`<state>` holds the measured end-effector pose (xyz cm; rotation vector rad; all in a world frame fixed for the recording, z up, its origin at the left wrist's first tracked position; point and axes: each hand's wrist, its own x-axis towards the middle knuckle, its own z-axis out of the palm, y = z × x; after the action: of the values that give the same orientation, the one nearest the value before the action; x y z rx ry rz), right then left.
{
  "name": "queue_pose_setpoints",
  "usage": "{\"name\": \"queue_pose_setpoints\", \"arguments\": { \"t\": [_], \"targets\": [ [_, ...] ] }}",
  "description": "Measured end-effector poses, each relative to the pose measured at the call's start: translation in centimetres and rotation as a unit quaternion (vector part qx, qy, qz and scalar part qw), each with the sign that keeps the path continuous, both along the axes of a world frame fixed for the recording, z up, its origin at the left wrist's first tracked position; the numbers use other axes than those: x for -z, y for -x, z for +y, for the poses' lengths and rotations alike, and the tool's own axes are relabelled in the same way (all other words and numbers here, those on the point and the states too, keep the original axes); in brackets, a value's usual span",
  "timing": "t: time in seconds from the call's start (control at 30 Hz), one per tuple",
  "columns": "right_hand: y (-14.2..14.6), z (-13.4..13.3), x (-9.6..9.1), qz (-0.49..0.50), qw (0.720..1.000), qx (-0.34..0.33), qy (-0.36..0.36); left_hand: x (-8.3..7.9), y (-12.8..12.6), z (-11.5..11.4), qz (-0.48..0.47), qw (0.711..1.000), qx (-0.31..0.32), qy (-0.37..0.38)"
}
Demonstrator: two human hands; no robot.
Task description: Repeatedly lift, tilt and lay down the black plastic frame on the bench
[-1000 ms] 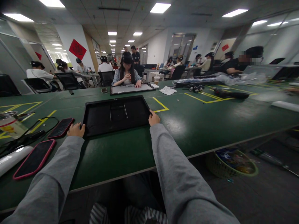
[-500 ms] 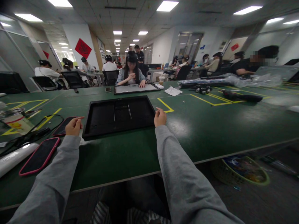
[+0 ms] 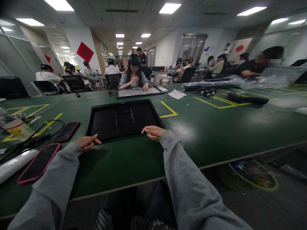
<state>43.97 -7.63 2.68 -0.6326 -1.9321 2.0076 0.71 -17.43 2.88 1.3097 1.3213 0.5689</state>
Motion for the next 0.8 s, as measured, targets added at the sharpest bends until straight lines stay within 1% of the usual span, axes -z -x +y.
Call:
{"name": "queue_pose_setpoints", "arguments": {
  "t": [0.07,0.1,0.13,0.2,0.23,0.27,0.3,0.33,0.37,0.43,0.47,0.5,0.57,0.67,0.73,0.8],
  "targets": [
    [1.8,-0.1,-0.2,0.005,1.0,0.023,-0.007,-0.4,-2.3,0.6,-0.03,0.995,-0.067,-0.074],
    [3.0,-0.2,-0.6,0.001,0.999,0.036,-0.017,-0.8,-3.9,0.9,-0.038,0.988,-0.087,-0.12],
    [4.4,-0.2,-1.0,-0.006,0.998,0.054,-0.032,-1.2,-5.7,1.2,-0.031,0.983,-0.097,-0.155],
    [7.3,-0.2,-2.1,-0.017,0.992,0.105,-0.068,-2.0,-9.6,1.7,-0.001,0.97,-0.09,-0.224],
    [8.8,-0.2,-2.6,-0.018,0.986,0.142,-0.086,-2.3,-11.4,1.9,0.007,0.966,-0.074,-0.248],
    [10.2,0.0,-3.2,-0.015,0.976,0.193,-0.101,-2.5,-13.1,2.2,0.021,0.961,-0.054,-0.269],
    [11.5,0.2,-3.6,-0.014,0.96,0.256,-0.115,-2.6,-14.6,2.6,0.038,0.953,-0.04,-0.297],
    [12.6,0.5,-4.0,-0.013,0.939,0.32,-0.13,-2.7,-15.7,2.9,0.046,0.945,-0.037,-0.322],
    [13.4,0.7,-4.2,-0.015,0.919,0.369,-0.14,-2.6,-16.6,3.2,0.05,0.94,-0.044,-0.336],
    [14.5,1.1,-4.3,-0.013,0.889,0.433,-0.149,-2.4,-17.5,3.8,0.039,0.938,-0.061,-0.339],
    [14.7,1.2,-4.3,-0.012,0.882,0.447,-0.15,-2.2,-17.6,4.0,0.023,0.942,-0.063,-0.329],
    [14.8,1.2,-4.1,-0.011,0.88,0.45,-0.149,-2.0,-17.7,4.1,0.002,0.947,-0.059,-0.315],
    [14.9,1.0,-3.8,-0.003,0.887,0.439,-0.143,-1.6,-17.7,4.2,-0.044,0.956,-0.036,-0.289],
    [14.9,0.7,-3.2,0.013,0.897,0.422,-0.13,-1.2,-17.7,4.2,-0.084,0.957,-0.017,-0.278],
    [15.0,0.7,-2.9,0.023,0.895,0.429,-0.118,-0.9,-17.6,4.1,-0.09,0.953,-0.022,-0.289],
    [15.2,0.9,-2.7,0.03,0.892,0.436,-0.113,-0.6,-17.6,4.1,-0.082,0.949,-0.039,-0.3]
  ]
}}
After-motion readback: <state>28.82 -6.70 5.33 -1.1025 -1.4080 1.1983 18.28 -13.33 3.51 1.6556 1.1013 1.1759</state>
